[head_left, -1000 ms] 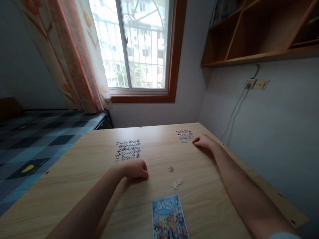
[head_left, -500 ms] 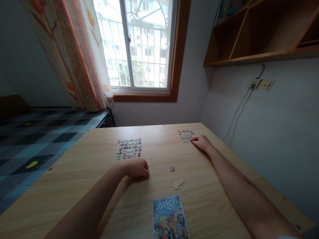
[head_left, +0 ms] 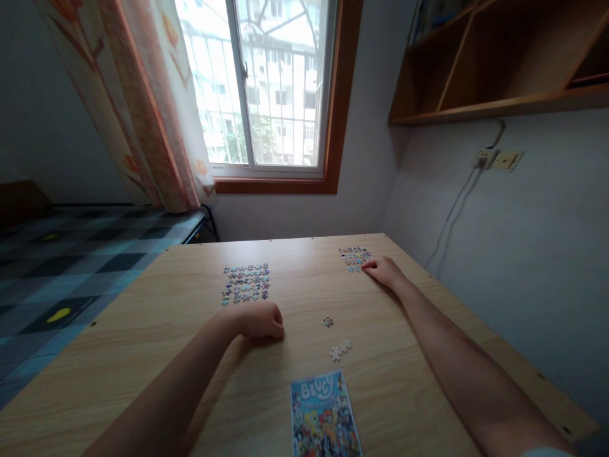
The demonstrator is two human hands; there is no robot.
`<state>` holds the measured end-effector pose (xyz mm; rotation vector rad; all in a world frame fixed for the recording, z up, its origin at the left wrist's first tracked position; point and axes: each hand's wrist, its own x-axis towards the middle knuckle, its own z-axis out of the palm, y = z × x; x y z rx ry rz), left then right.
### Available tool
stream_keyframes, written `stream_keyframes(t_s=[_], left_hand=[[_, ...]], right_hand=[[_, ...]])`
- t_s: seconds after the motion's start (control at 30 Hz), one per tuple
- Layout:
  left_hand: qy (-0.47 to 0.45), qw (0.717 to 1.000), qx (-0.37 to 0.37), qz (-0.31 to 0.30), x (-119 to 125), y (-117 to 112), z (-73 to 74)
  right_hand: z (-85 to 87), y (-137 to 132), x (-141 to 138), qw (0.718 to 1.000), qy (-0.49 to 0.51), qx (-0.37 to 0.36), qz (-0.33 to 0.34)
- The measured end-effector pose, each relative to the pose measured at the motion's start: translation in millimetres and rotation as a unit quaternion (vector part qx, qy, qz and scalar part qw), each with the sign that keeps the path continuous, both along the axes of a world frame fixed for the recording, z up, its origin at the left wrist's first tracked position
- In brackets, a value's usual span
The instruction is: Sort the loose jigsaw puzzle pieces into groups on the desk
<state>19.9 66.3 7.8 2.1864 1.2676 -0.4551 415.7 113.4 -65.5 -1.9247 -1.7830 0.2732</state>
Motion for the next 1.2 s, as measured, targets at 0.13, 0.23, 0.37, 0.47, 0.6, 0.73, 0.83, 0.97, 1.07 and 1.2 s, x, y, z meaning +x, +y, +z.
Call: stream_keyframes(t_s=[0.13,0.23,0.37,0.47,0.6,0.73,0.83,0.97,1.07,1.2], left_hand=[[0.003,1.000,-0.007,0.008,0,-1,0.8],[0.005,1.000,-0.009,0.006,0,0,1.1],[0.001,1.000,-0.014,0.005,0,1,0.4],[0.000,1.000,-0.004,0.000,0,2,-1.1],[-0.003,1.000,-0.009,0.001,0,3,-3.2],[-0.001,1.000,-0.010,0.007,0,3,-4.2],[0.003,1.000,-0.008,0.003,-1,5,-5.8],[0.000,1.000,-0.009,0.002,-2,6,-7.8],[0.000,1.000,-0.017,0.008,-2,5,-6.2],[0.002,1.000,-0.011,0.012,-1,2,-3.3]], right_hand=[[7.3,-1,-1,1.000,0.013,0.015,-0.020],[17.3,-1,-9,1.000,0.026,0.015,-0.009],[38.9,-9,-36,0.988,0.043,-0.068,0.135],[56.7,-25,-70,0.944,0.011,-0.168,0.284],[69.0,-49,-119,0.895,-0.043,-0.230,0.379],[70.1,-65,-149,0.885,-0.106,-0.244,0.382],[71.3,-68,-152,0.891,-0.129,-0.235,0.367],[71.5,-61,-137,0.904,-0.142,-0.236,0.328],[65.3,-48,-118,0.917,-0.146,-0.243,0.280],[52.7,-30,-81,0.939,-0.120,-0.254,0.201]])
